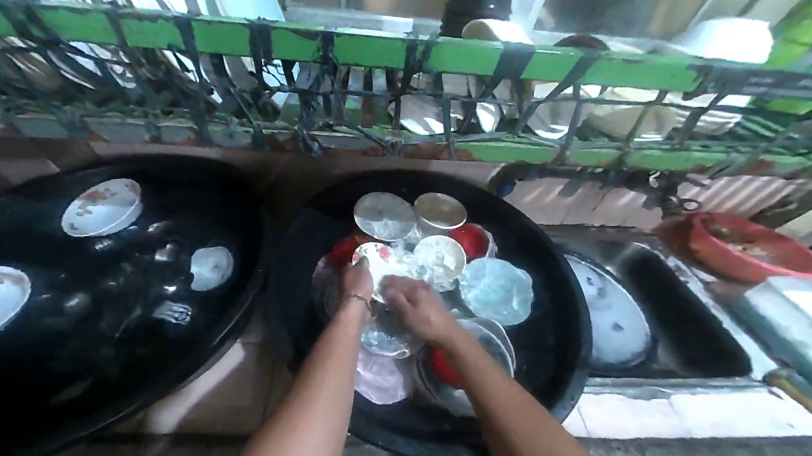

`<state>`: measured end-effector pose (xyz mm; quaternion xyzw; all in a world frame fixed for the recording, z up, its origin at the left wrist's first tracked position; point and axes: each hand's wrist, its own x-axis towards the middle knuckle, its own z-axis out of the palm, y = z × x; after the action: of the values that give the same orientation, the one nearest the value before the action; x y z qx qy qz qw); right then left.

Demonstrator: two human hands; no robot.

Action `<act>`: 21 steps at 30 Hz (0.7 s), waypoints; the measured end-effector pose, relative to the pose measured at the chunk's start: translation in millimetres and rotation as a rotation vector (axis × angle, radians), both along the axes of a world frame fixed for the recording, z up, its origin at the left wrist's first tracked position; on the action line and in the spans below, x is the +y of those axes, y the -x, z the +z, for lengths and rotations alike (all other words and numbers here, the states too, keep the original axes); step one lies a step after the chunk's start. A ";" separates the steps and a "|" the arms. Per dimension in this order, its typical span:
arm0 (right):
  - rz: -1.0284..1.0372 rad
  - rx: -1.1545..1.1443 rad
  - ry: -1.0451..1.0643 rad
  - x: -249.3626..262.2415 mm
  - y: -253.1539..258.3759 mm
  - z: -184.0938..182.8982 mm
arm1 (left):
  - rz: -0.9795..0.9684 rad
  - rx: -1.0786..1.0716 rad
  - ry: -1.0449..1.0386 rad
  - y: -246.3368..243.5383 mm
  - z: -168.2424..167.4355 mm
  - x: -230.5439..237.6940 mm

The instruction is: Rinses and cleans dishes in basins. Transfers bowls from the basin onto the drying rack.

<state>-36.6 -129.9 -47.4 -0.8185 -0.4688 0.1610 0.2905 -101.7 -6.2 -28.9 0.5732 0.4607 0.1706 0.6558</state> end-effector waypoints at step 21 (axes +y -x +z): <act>-0.247 -0.149 0.313 20.9 -9.1 -16.3 | 0.264 -0.113 -0.645 100.9 72.0 65.4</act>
<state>-27.5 -109.0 -63.7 -0.9146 -0.3542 0.1340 0.1417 -202.6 59.2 43.1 0.6759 0.4163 0.4220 0.4379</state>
